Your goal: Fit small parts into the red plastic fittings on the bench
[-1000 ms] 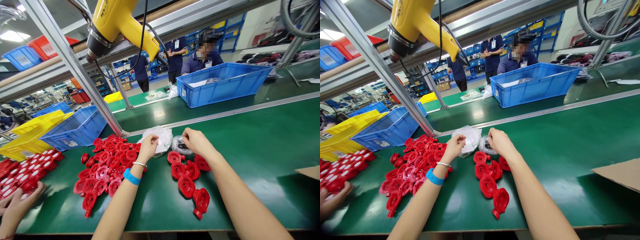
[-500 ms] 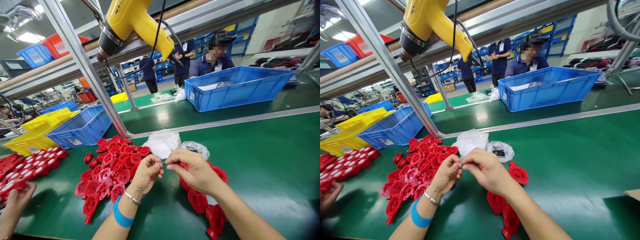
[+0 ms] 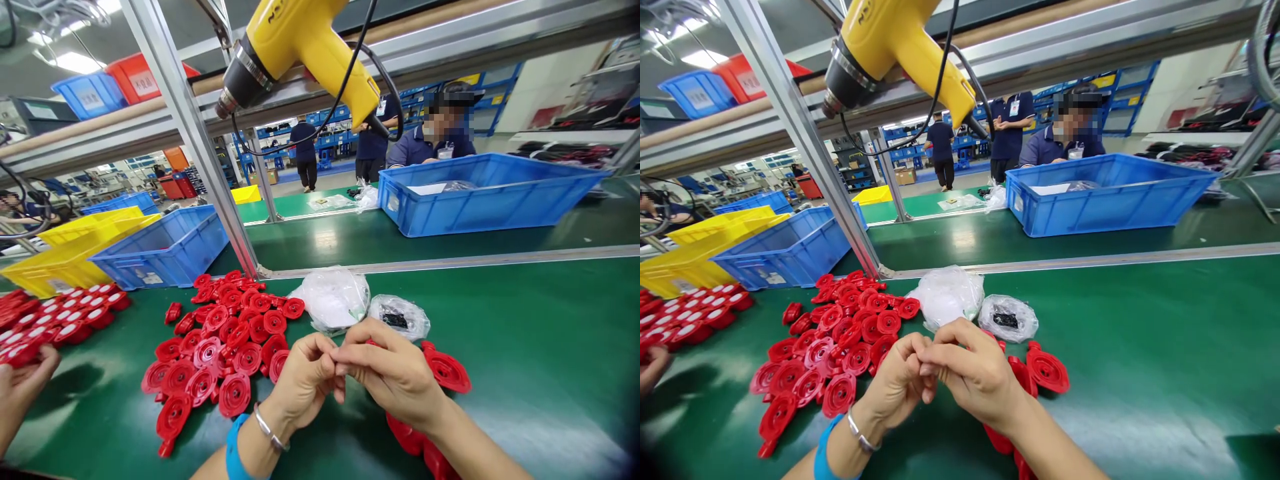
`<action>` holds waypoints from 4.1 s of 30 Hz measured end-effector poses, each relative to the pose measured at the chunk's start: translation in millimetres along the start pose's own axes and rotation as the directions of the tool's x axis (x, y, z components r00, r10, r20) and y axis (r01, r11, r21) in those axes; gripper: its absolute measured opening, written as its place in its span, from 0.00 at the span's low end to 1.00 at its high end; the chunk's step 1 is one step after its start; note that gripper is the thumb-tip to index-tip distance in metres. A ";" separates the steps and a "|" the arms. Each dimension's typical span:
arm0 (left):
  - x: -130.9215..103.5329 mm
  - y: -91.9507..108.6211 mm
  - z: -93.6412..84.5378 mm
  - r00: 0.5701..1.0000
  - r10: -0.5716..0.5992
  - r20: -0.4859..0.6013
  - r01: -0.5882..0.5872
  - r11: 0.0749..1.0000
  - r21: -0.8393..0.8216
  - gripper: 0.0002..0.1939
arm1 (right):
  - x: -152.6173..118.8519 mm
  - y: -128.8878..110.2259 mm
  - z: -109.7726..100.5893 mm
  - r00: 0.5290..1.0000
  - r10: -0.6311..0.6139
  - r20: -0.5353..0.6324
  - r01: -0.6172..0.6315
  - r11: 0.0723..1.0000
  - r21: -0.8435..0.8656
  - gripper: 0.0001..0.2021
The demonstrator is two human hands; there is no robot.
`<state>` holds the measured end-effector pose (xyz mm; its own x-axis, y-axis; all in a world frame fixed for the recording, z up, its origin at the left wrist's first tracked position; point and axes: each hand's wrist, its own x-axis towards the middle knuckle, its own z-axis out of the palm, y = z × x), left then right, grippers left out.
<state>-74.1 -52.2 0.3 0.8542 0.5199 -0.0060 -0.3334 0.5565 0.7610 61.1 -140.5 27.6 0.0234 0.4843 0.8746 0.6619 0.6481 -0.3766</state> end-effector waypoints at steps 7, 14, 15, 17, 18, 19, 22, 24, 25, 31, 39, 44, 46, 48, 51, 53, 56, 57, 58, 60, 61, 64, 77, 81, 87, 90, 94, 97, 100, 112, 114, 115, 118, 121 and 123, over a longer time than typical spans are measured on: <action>-1.8 5.9 -0.5 0.997 0.082 -0.005 -0.081 0.987 0.143 0.18 | 5.3 -2.4 -1.5 0.997 0.082 0.009 -0.082 0.996 0.046 0.02; -1.3 9.0 -0.5 0.994 0.112 -0.007 -0.109 0.977 0.185 0.18 | 2.8 -2.9 -2.7 0.998 0.033 0.048 -0.034 0.999 0.022 0.09; -1.3 8.6 -1.0 0.994 0.111 -0.009 -0.108 0.977 0.185 0.18 | 3.0 -3.7 -2.8 0.998 0.038 0.056 -0.039 0.999 0.020 0.10; -1.4 7.3 -2.1 0.994 0.113 -0.005 -0.110 0.976 0.190 0.18 | 3.7 -5.7 -2.9 0.996 0.061 0.068 -0.063 0.998 0.025 0.12; -1.5 6.7 -2.5 0.993 0.116 -0.002 -0.113 0.975 0.193 0.18 | 4.1 -6.4 -3.1 0.995 0.074 0.067 -0.077 0.997 0.033 0.12; -1.5 6.2 -2.8 0.993 0.119 0.001 -0.116 0.974 0.196 0.18 | 4.4 -6.9 -3.1 0.994 0.088 0.061 -0.091 0.995 0.041 0.11; -1.8 5.2 -2.6 0.992 0.123 0.006 -0.121 0.972 0.202 0.18 | 4.1 -6.2 -3.3 0.992 0.119 0.041 -0.122 0.991 0.060 0.10; -2.0 4.7 -2.0 0.992 0.124 0.010 -0.123 0.972 0.199 0.18 | 3.4 -4.6 -3.6 0.991 0.124 0.043 -0.127 0.988 0.083 0.10; -2.0 4.4 -1.8 0.992 0.124 0.012 -0.124 0.973 0.196 0.18 | 3.0 -3.8 -3.9 0.991 0.124 0.053 -0.128 0.987 0.098 0.10; -3.1 1.6 -1.3 0.992 0.125 -0.007 -0.121 0.974 0.191 0.19 | 4.6 -4.5 -6.6 0.992 0.095 0.078 -0.104 0.988 0.115 0.12; -5.8 1.6 6.6 0.995 0.086 -0.052 -0.082 0.993 0.080 0.20 | 5.6 -7.5 -2.6 0.999 0.051 0.004 -0.051 0.996 0.067 0.15; -5.9 1.4 6.4 0.995 0.082 -0.062 -0.078 0.995 0.063 0.20 | 4.7 -7.8 -0.1 1.000 0.010 -0.018 -0.010 1.000 -0.001 0.16; -6.0 0.2 5.3 0.995 0.081 -0.060 -0.077 0.995 0.060 0.20 | 4.1 -7.6 0.6 1.000 -0.011 -0.015 0.011 1.000 -0.016 0.16; -6.2 -1.2 4.6 0.995 0.083 -0.052 -0.080 0.995 0.058 0.20 | 3.3 -6.9 1.1 1.000 -0.023 -0.006 0.023 1.000 -0.017 0.17; -6.5 -2.8 4.9 0.995 0.089 -0.052 -0.086 0.995 0.053 0.21 | 2.0 -5.6 1.7 1.000 -0.026 0.006 0.026 1.000 -0.013 0.18; -6.5 -3.0 6.0 0.994 0.093 -0.062 -0.090 0.995 0.045 0.21 | 1.1 -5.0 2.3 1.000 -0.026 0.002 0.026 1.000 -0.017 0.17; -6.7 -2.4 7.7 0.992 0.099 -0.075 -0.097 0.995 0.035 0.20 | -0.4 -4.6 3.4 1.000 -0.027 -0.014 0.027 0.999 -0.028 0.17; -6.8 -2.2 8.1 0.992 0.099 -0.078 -0.097 0.995 0.032 0.20 | -1.0 -4.6 3.9 0.999 -0.028 -0.016 0.027 0.999 -0.030 0.17; -6.9 -2.0 8.4 0.992 0.101 -0.080 -0.098 0.995 0.030 0.20 | -1.6 -4.6 4.4 0.999 -0.028 -0.017 0.028 0.999 -0.031 0.17; -6.9 -2.0 8.6 0.991 0.106 -0.081 -0.104 0.994 0.027 0.19 | -2.9 -4.6 5.6 0.999 -0.032 -0.009 0.032 0.999 -0.036 0.17; -6.8 -2.2 8.6 0.991 0.111 -0.080 -0.109 0.994 0.025 0.19 | -3.7 -4.6 6.3 0.999 -0.036 -0.005 0.036 0.999 -0.041 0.18; -6.3 -3.3 8.1 0.989 0.124 -0.082 -0.122 0.992 0.029 0.19 | -6.1 -4.9 8.6 0.999 -0.045 0.011 0.046 0.996 -0.071 0.19; -5.4 -0.2 7.9 0.971 0.224 -0.081 -0.216 0.972 0.092 0.16 | -2.7 -3.7 9.9 0.998 -0.006 -0.059 0.004 0.999 -0.036 0.14; -4.6 -2.5 5.0 0.969 0.238 -0.071 -0.231 0.969 0.090 0.15 | -3.5 -4.0 9.5 0.999 -0.009 -0.051 0.007 0.999 -0.041 0.12; -4.2 -2.0 8.5 0.964 0.257 -0.063 -0.251 0.964 0.090 0.14 | -6.9 -2.4 12.6 1.000 -0.018 -0.008 0.018 0.998 -0.066 0.11; -4.7 -1.0 10.1 0.962 0.265 -0.063 -0.258 0.961 0.102 0.15 | -8.8 -1.5 13.7 1.000 -0.024 0.009 0.025 0.997 -0.066 0.11; -4.5 -1.8 8.0 0.958 0.275 -0.076 -0.260 0.952 0.161 0.16 | -7.3 -1.8 11.7 0.999 -0.031 0.030 0.034 0.995 -0.090 0.12; -4.9 -2.6 8.0 0.964 0.250 -0.091 -0.229 0.955 0.190 0.17 | -3.3 -2.9 8.9 1.000 -0.024 0.013 0.025 0.996 -0.089 0.11; -6.0 -2.2 11.0 0.970 0.212 -0.119 -0.190 0.965 0.179 0.17 | -0.1 -3.7 6.9 1.000 0.015 -0.023 -0.017 0.996 -0.086 0.10; -3.5 -5.0 6.2 0.957 0.261 -0.125 -0.189 0.891 0.413 0.19 | 4.1 0.1 -0.8 0.997 0.046 0.066 -0.037 0.991 -0.132 0.07; 0.9 -5.6 4.3 0.961 0.270 -0.061 -0.195 0.817 0.543 0.20 | 6.2 2.2 -9.4 0.996 0.088 0.031 -0.083 0.988 -0.134 0.05; 3.4 -6.5 3.7 0.961 0.275 -0.014 -0.203 0.742 0.639 0.19 | 7.3 3.6 -14.5 0.993 0.115 -0.011 -0.115 0.984 -0.139 0.05; 10.4 -12.3 4.1 0.956 0.227 0.185 -0.263 0.389 0.883 0.14 | 10.0 8.1 -29.9 0.970 0.186 -0.157 -0.213 0.961 -0.177 0.03; 15.1 -21.9 6.4 0.939 0.087 0.334 -0.343 0.116 0.932 0.26 | 11.1 11.2 -39.2 0.954 0.204 -0.220 -0.253 0.942 -0.220 0.03; 17.3 -28.8 6.8 0.931 0.031 0.365 -0.366 0.020 0.931 0.28 | 11.5 11.8 -40.7 0.953 0.203 -0.226 -0.256 0.937 -0.238 0.03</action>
<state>-46.9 -63.6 -17.3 0.9301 0.2646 0.2548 0.0522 -0.7818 0.6213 99.7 -151.3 45.6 0.3264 0.4600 0.8258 0.7926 0.3429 -0.5043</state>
